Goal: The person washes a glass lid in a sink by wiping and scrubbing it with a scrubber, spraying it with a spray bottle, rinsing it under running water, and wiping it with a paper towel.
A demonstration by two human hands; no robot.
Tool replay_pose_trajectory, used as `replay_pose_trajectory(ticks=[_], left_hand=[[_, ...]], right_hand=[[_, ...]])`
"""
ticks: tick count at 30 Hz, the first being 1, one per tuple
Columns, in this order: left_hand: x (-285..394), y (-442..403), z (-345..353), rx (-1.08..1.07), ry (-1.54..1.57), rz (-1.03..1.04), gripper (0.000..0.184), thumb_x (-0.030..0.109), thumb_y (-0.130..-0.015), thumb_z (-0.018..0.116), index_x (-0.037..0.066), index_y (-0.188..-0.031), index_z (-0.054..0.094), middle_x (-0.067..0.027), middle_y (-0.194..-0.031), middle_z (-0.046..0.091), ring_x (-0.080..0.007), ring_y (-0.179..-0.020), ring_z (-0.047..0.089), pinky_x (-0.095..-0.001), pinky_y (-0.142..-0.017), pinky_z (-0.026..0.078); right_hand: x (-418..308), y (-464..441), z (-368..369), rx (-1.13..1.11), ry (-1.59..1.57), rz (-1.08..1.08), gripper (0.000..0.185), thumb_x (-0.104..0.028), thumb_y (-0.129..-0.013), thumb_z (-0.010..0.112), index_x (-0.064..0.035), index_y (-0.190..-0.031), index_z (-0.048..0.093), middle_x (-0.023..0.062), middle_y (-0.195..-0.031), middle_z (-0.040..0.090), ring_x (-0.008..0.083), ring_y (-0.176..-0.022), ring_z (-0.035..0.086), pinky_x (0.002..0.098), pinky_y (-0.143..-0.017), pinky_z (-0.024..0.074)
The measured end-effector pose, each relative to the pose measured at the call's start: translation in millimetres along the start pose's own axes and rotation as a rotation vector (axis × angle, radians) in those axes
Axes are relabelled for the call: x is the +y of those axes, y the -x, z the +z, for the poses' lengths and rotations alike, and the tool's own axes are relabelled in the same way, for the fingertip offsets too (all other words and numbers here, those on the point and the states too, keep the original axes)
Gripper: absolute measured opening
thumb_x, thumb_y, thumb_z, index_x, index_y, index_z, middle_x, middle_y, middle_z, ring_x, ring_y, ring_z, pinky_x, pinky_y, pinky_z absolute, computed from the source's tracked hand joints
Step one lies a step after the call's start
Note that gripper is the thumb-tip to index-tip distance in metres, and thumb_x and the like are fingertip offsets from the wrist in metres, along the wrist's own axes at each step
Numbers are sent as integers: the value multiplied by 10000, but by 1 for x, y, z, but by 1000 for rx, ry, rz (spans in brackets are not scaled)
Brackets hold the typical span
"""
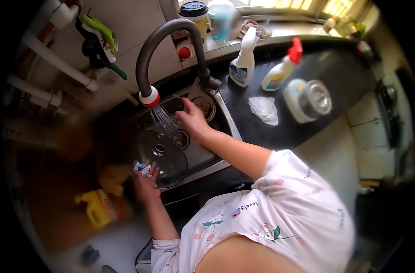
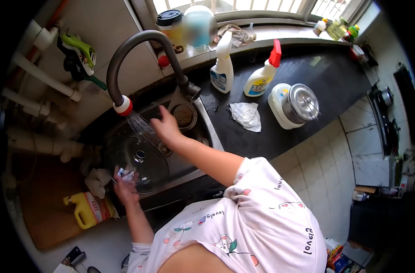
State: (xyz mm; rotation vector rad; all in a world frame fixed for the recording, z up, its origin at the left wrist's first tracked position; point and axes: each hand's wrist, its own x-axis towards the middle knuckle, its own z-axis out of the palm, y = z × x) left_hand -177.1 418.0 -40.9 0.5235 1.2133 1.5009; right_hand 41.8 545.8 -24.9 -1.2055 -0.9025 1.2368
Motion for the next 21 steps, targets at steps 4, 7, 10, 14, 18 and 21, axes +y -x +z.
replay_pose_trajectory(ticks=[4, 7, 10, 14, 18, 21], left_hand=[[-5, 8, 19, 49, -7, 40, 565, 408, -904, 452, 64, -1331, 315, -275, -1196, 461, -342, -950, 565, -440, -777, 482], [-6, 14, 35, 86, -78, 12, 497, 396, -935, 376, 104, -1328, 287, -252, -1248, 442, -373, -1042, 536, -426, -843, 472], [-11, 20, 38, 80, -84, 52, 508, 406, -932, 379, 106, -1332, 286, -256, -1237, 447, -372, -1037, 537, -433, -842, 470], [-13, 30, 51, 108, -71, 104, 483, 393, -931, 385, 94, -1304, 317, -249, -1227, 455, -356, -1006, 551, -436, -837, 471], [-19, 40, 61, 83, -16, 160, 488, 387, -930, 393, 77, -1300, 323, -242, -1212, 466, -354, -993, 553, -434, -833, 467], [-22, 47, 71, 92, 9, 197, 566, 411, -923, 403, 44, -1339, 290, -251, -1192, 474, -366, -1008, 539, -435, -824, 453]], right_hand=[[53, -12, -55, 88, 224, 321, 646, -213, -752, 537, 81, -1291, 338, 264, -1255, 451, 342, -1194, 424, 345, -983, 347], [53, -3, -64, -67, 224, 128, 550, -219, -784, 563, 56, -1239, 421, 245, -1227, 476, 325, -1162, 455, 361, -965, 365], [69, 4, -76, -394, 475, -157, 587, -251, -795, 586, 64, -1251, 391, 260, -1269, 418, 354, -1197, 401, 375, -1005, 320], [69, 12, -105, -100, 621, 63, 744, -247, -804, 575, 105, -1328, 180, 285, -1385, 208, 377, -1292, 233, 368, -1064, 223], [19, 3, -100, 33, 493, -223, 758, -189, -808, 548, 124, -1338, 105, 307, -1406, 118, 394, -1324, 140, 363, -1086, 149], [-4, -10, -74, -83, 519, -158, 848, -187, -783, 572, 175, -1315, 20, 345, -1402, -50, 424, -1332, 42, 345, -1092, 107]])
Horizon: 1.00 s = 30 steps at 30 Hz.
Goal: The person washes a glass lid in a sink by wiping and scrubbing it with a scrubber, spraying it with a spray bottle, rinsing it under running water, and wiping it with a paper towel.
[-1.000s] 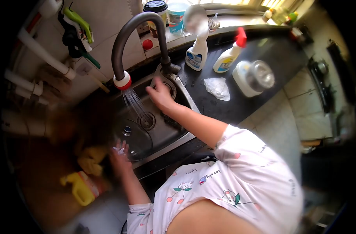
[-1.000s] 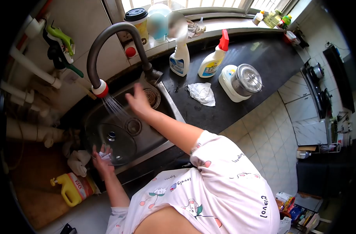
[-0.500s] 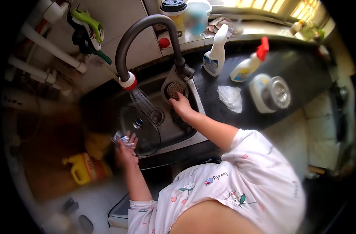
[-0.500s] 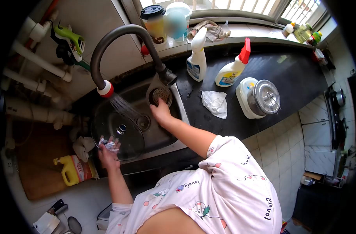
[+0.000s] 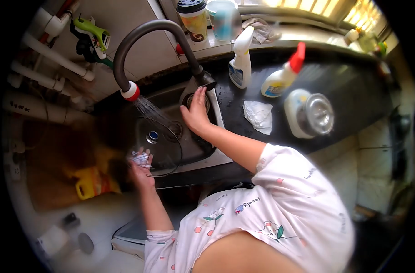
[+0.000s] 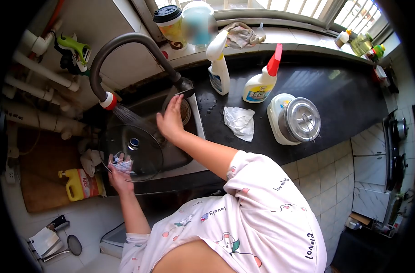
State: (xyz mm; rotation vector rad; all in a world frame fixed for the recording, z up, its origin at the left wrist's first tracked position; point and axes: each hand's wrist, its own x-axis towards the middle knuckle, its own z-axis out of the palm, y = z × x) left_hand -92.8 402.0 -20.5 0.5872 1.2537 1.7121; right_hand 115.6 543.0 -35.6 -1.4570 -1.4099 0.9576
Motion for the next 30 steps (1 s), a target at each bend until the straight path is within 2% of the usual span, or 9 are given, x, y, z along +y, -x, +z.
replay_pose_trajectory(ticks=[5, 8, 11, 14, 17, 21, 25, 28, 30], left_hand=[[-1, 9, 7, -41, -78, 3, 531, 419, -927, 386, 87, -1337, 322, -217, -1219, 484, -336, -1057, 520, -431, -893, 400], [4, 15, 15, -30, -82, -44, 497, 386, -890, 454, 73, -1273, 414, -160, -1223, 506, -301, -1103, 511, -401, -942, 369], [5, 15, 14, -54, -41, -27, 543, 456, -905, 421, 97, -1308, 363, -159, -1205, 518, -338, -1045, 550, -383, -897, 406], [10, 20, 20, -75, 5, -16, 545, 434, -916, 406, 68, -1314, 339, -201, -1168, 530, -340, -1018, 568, -374, -847, 462], [16, 28, 31, -99, -4, 16, 554, 430, -914, 410, 41, -1304, 344, -238, -1166, 522, -342, -996, 583, -393, -865, 467], [18, 28, 32, -115, 8, 37, 555, 433, -914, 406, 34, -1296, 347, -232, -1143, 539, -336, -977, 594, -405, -856, 478], [20, 23, 30, -95, 10, 7, 547, 435, -917, 397, 33, -1286, 355, -225, -1125, 551, -318, -947, 608, -390, -837, 490], [9, 6, -1, -199, 19, 97, 511, 397, -932, 400, 31, -1286, 348, -173, -1213, 503, -243, -1085, 535, -348, -913, 440], [20, 18, 0, -97, 159, -3, 495, 366, -937, 402, 43, -1305, 327, -136, -1306, 420, -246, -1199, 433, -372, -982, 378]], right_hand=[[11, 10, -46, -239, 109, -84, 871, -314, -730, 652, 76, -1353, 185, 287, -1429, 77, 379, -1336, 122, 350, -1075, 179], [34, 34, -104, -180, 433, -193, 560, -316, -760, 639, -129, -1258, 464, 150, -1413, 268, 332, -1305, 256, 621, -983, 200], [108, 49, -153, 99, 722, -317, 638, -322, -741, 654, -123, -1297, 410, 122, -1421, 258, 325, -1328, 197, 593, -1011, 164], [159, 65, -175, -130, 893, -283, 549, -236, -805, 589, -116, -1305, 398, 91, -1423, 272, 279, -1329, 217, 523, -1044, 177], [176, 54, -174, 30, 717, -358, 351, -71, -844, 512, -49, -1194, 519, 127, -1293, 462, 275, -1225, 410, 438, -1014, 301], [159, 46, -118, 261, 35, -115, 316, -62, -882, 492, -4, -1192, 513, 166, -1257, 492, 280, -1150, 493, 336, -958, 382], [-9, 94, -41, -249, -282, -507, 405, -45, -842, 519, -36, -1244, 476, 158, -1360, 376, 310, -1265, 354, 358, -1019, 305], [-64, 115, 18, -590, 54, -935, 622, -416, -865, 397, -96, -1384, 277, 158, -1452, 183, 324, -1352, 136, 493, -1074, 70], [-76, 118, 59, -600, 45, -945, 590, -438, -890, 313, -120, -1385, 280, 131, -1455, 191, 313, -1358, 115, 487, -1079, 24]])
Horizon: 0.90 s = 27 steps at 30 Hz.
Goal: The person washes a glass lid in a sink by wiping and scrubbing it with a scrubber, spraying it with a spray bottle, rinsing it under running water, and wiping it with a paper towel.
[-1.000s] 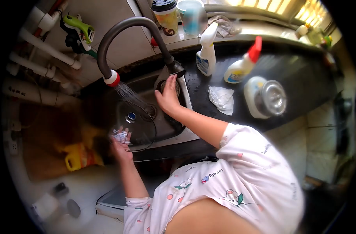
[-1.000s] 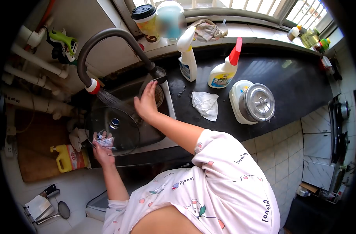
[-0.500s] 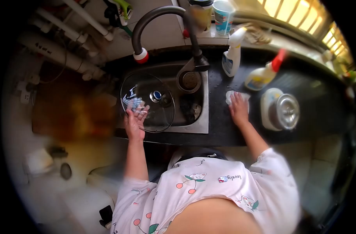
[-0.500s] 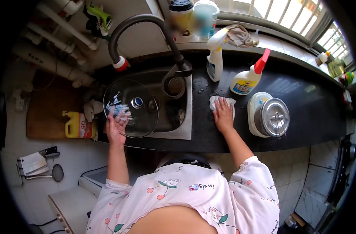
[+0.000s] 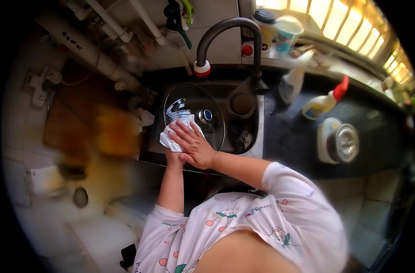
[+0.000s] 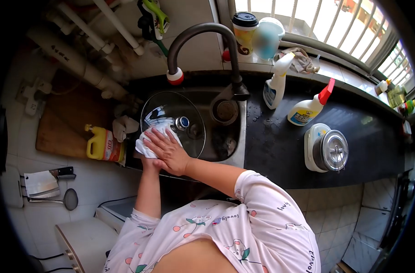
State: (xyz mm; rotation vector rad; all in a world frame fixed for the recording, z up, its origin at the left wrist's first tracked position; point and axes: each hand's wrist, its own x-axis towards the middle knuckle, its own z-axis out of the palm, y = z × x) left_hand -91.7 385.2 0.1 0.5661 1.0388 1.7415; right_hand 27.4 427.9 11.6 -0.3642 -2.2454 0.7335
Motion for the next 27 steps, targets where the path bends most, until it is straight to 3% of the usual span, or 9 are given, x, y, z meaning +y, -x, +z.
replay_pose_trajectory(ticks=[1, 5, 9, 12, 13, 15, 19, 22, 27], left_hand=[[4, -6, -14, -71, -20, 11, 482, 344, -949, 379, 48, -1323, 306, -111, -1354, 363, -252, -1237, 387, -384, -1018, 334], [43, -12, -3, -109, -85, 128, 477, 319, -946, 399, 45, -1324, 304, -109, -1337, 380, -239, -1215, 410, -369, -1000, 355], [59, -22, -19, -57, -140, 203, 428, 242, -933, 447, 31, -1295, 357, -86, -1277, 435, -178, -1138, 466, -305, -938, 405], [63, -24, -33, -146, -226, 77, 515, 398, -936, 392, 6, -1269, 396, -130, -1107, 565, -229, -969, 587, -370, -839, 480], [68, -20, -22, -210, -284, 101, 602, 466, -919, 360, -15, -1280, 368, -193, -1073, 582, -278, -915, 615, -396, -787, 505], [74, -21, -19, -226, -283, 86, 623, 473, -925, 318, -22, -1303, 317, -262, -1098, 558, -330, -935, 609, -411, -788, 510], [72, -34, -22, -226, -203, 59, 642, 496, -923, 282, -8, -1321, 289, -272, -1103, 553, -345, -938, 608, -419, -795, 512], [81, -46, -26, -222, -82, 115, 625, 481, -922, 317, -10, -1309, 312, -272, -1099, 554, -344, -910, 617, -407, -790, 516], [75, -66, -30, -135, -38, 148, 639, 512, -903, 347, 36, -1327, 316, -232, -1110, 565, -322, -941, 608, -406, -814, 505]], right_hand=[[-1, -10, 6, -21, -3, -3, 574, -416, -890, 318, -125, -1384, 284, 123, -1454, 199, 309, -1357, 121, 490, -1079, 38], [1, -52, 19, 0, -16, -71, 556, -398, -896, 291, -117, -1377, 297, 119, -1442, 233, 320, -1347, 157, 497, -1075, 58], [-3, -93, 13, 57, 21, -18, 479, -263, -900, 341, -148, -1364, 330, 110, -1440, 242, 318, -1337, 187, 505, -1064, 131], [14, -118, 9, 202, 40, 47, 464, -232, -897, 373, -119, -1346, 355, 139, -1417, 275, 334, -1319, 223, 480, -1053, 190], [30, -129, 6, 230, 4, 92, 456, -222, -897, 382, -102, -1336, 364, 149, -1410, 285, 342, -1314, 231, 456, -1053, 202], [65, -141, -2, 223, -84, 133, 440, -201, -902, 401, -63, -1319, 379, 171, -1398, 301, 357, -1306, 241, 399, -1053, 224], [121, -130, 0, 229, -147, 108, 438, -186, -915, 396, -67, -1335, 358, 176, -1401, 292, 338, -1309, 241, 389, -1058, 206], [166, -81, 13, 328, -219, 274, 449, -196, -918, 388, -64, -1345, 338, 189, -1407, 273, 349, -1314, 227, 389, -1066, 185], [118, -23, 62, 484, -113, 447, 464, -200, -916, 368, -52, -1354, 321, 196, -1417, 250, 362, -1318, 215, 400, -1066, 185]])
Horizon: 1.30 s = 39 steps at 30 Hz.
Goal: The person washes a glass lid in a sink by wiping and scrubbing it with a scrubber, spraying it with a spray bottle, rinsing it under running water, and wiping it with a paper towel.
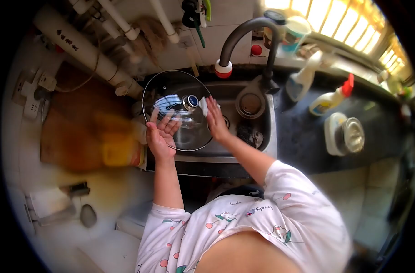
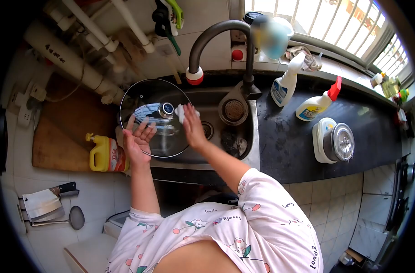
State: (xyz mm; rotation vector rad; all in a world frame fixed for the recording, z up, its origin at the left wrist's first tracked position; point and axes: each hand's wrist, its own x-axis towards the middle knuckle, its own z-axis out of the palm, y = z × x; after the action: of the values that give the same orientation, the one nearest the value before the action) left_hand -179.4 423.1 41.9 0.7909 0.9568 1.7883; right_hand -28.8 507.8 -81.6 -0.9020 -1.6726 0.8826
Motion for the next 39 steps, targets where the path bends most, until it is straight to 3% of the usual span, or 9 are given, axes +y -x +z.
replay_pose_trajectory(ticks=[7, 11, 14, 17, 19, 22, 26, 33, 39], left_hand=[[-13, -1, 8, 210, -50, 34, 634, 532, -897, 349, 75, -1337, 324, -231, -1181, 521, -311, -1037, 557, -392, -837, 481], [6, 2, 6, 177, 133, 3, 657, 536, -882, 361, 83, -1352, 291, -255, -1261, 445, -361, -1123, 493, -422, -923, 438], [24, 7, 2, 159, 163, -17, 613, 491, -902, 344, 81, -1355, 286, -265, -1275, 424, -386, -1142, 470, -439, -956, 415], [26, 12, -13, 80, 218, -103, 578, 455, -919, 331, 80, -1357, 284, -261, -1273, 427, -383, -1144, 469, -441, -957, 417], [23, 11, -26, 21, 213, -203, 578, 454, -920, 330, 80, -1358, 281, -259, -1269, 433, -377, -1138, 476, -441, -949, 424], [17, 5, -43, -75, 138, -311, 623, 501, -892, 394, 86, -1347, 303, -268, -1195, 496, -388, -1045, 542, -451, -889, 461], [25, -10, -55, -246, 127, -491, 589, 466, -920, 333, 66, -1350, 285, -282, -1160, 514, -401, -1002, 565, -463, -827, 497], [26, -30, -18, -426, -195, -745, 609, 458, -924, 325, -12, -1310, 305, -306, -1082, 545, -394, -927, 601, -439, -767, 526], [16, -43, -25, -429, -203, -664, 606, 461, -923, 329, -19, -1292, 330, -283, -1071, 563, -375, -925, 608, -423, -760, 530]], right_hand=[[-132, 37, 17, -185, 218, -228, 626, -93, -736, 557, -67, -1330, 362, 142, -1407, 294, 307, -1325, 235, 483, -1057, 192], [-106, 31, -8, -216, 287, -443, 552, -125, -762, 530, -51, -1296, 412, 121, -1367, 372, 302, -1285, 322, 472, -1047, 224], [-68, 20, -34, 61, 161, -313, 468, -103, -787, 495, -8, -1243, 447, 156, -1333, 398, 321, -1254, 354, 432, -1040, 259], [-30, -3, -41, 7, -77, -36, 418, -116, -890, 389, 35, -1280, 378, 211, -1379, 314, 350, -1307, 249, 357, -1053, 229], [2, -20, -37, 15, -134, 32, 407, -159, -927, 395, 18, -1293, 381, 133, -1344, 400, 237, -1263, 349, 296, -1028, 246], [11, -48, -51, -154, -645, 486, 407, -196, -920, 485, 12, -1266, 431, 37, -1158, 527, 103, -1041, 465, 244, -924, 347], [-10, -88, -70, -348, -233, 292, 341, -278, -843, 610, -2, -1042, 589, 90, -919, 629, 132, -851, 557, 279, -776, 432], [-95, -129, -31, -796, 14, -153, 339, -293, -734, 714, -27, -936, 657, 66, -771, 638, 102, -706, 574, 268, -650, 461], [-62, -145, -44, -720, -83, 294, 386, -335, -741, 705, 2, -923, 660, 66, -772, 643, 120, -701, 579, 273, -635, 460]])
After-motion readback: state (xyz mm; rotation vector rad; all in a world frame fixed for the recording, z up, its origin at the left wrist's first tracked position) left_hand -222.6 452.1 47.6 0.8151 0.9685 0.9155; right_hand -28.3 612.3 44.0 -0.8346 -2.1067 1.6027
